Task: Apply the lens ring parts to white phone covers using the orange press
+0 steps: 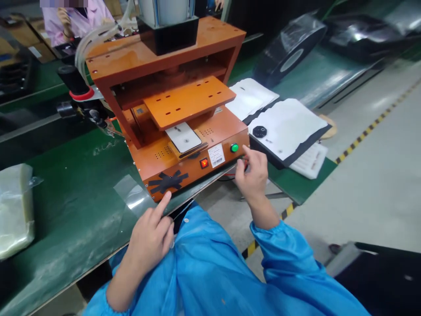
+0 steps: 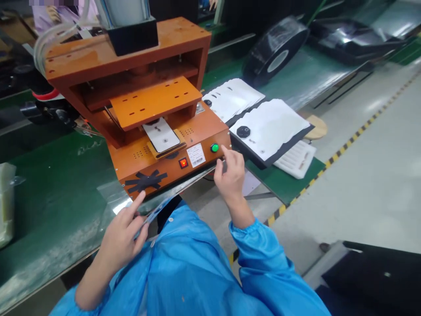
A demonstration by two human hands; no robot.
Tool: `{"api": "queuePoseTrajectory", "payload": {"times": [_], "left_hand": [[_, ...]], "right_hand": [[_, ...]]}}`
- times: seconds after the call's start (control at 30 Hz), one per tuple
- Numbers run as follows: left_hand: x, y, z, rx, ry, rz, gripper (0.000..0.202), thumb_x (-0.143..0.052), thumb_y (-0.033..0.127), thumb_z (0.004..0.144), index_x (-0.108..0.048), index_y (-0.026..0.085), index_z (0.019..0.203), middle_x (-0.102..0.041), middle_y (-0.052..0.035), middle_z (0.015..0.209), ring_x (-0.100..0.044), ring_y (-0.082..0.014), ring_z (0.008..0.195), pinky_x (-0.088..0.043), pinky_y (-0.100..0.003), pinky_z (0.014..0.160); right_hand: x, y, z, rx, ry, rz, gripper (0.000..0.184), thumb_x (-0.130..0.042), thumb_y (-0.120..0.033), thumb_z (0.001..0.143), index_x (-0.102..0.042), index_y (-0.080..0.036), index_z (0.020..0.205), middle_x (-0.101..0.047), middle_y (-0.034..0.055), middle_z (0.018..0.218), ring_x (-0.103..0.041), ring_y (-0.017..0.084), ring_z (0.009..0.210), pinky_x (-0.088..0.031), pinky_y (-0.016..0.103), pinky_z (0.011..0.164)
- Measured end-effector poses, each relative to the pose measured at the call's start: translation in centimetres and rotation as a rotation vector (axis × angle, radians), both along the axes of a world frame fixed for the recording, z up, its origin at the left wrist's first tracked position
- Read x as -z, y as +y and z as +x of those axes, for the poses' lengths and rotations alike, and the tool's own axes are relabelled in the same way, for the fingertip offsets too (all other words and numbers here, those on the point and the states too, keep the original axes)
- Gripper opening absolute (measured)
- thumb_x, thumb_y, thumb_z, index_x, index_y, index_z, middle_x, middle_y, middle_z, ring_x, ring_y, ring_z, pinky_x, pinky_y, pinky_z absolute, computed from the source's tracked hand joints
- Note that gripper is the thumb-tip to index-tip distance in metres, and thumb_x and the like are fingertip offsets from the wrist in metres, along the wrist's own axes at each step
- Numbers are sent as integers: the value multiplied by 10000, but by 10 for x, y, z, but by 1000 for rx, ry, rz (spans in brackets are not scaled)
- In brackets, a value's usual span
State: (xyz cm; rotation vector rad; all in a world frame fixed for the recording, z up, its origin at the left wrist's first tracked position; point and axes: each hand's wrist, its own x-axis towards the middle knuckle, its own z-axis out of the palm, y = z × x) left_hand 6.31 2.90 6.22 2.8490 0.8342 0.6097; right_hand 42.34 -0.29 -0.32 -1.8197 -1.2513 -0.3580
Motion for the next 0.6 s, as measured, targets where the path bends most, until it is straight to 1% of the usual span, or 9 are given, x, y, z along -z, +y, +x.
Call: {"api": "queuePoseTrajectory", "payload": {"times": [0.07,0.17,0.27,0.4,0.43,0.47,0.5,0.57,0.6], "left_hand": [[2,10,13,23,107,72,294,-526,155,1033,-635,202,764,-503,-167,1697,-656,-213,790,-565,-408,727],[4,19,22,8,176,152,313,-517,153,1026,-608,207,731,-493,-186,1691,-632,-217,709,-523,-421,652],[5,18,25,-36,195,157,335,-509,170,1031,-589,209,709,-492,-200,1686,-622,-194,629,-504,-417,622],[1,15,27,-70,187,139,359,-500,206,1045,-586,208,696,-568,-170,1644,-582,-155,533,-494,-405,604],[-1,15,26,-72,146,115,354,-502,212,1049,-591,206,706,-596,-171,1622,-609,-162,558,-511,-401,623],[-3,14,26,-77,77,76,340,-505,218,1054,-604,205,729,-639,-175,1577,-667,-186,634,-541,-397,668],[-5,13,26,-84,-20,25,316,-512,225,1059,-624,204,763,-692,-176,1500,-727,-219,757,-573,-392,736],[-9,9,27,-114,-240,-108,245,-528,241,1068,-683,206,881,-764,-148,1283,-760,-260,1004,-603,-367,860],[-10,6,29,-126,-330,-186,217,-533,251,1073,-708,208,954,-767,-122,1183,-754,-254,1049,-607,-343,870]], "right_hand": [[14,-3,4,-16,-42,-48,523,-454,-289,1075,-579,-251,1581,-658,180,1296,-669,340,1207,-592,572,1064],[23,4,7,-59,-85,-91,577,-390,-222,1071,-554,-266,1623,-668,177,1328,-656,324,1225,-572,561,1093],[24,13,9,-40,-74,-122,591,-361,-179,1054,-618,-273,1577,-686,171,1300,-656,315,1180,-576,558,1069],[18,16,14,-40,-43,-91,547,-372,-175,1040,-723,-252,1452,-700,169,1226,-664,307,1117,-582,554,1038],[14,15,13,-53,-22,-82,516,-397,-204,1043,-730,-247,1434,-699,169,1219,-668,309,1122,-584,555,1037],[9,11,9,-67,15,-66,481,-432,-249,1046,-729,-242,1424,-698,168,1218,-673,311,1128,-589,554,1029],[4,6,3,-82,68,-40,445,-473,-307,1049,-729,-240,1407,-699,165,1211,-683,311,1118,-601,547,1006],[-6,-9,-20,-159,211,37,401,-521,-441,1055,-738,-249,1332,-714,148,1138,-709,300,1030,-631,515,906],[-10,-18,-37,-247,286,77,402,-522,-511,1059,-741,-256,1282,-725,133,1075,-718,288,952,-638,491,835]]}}
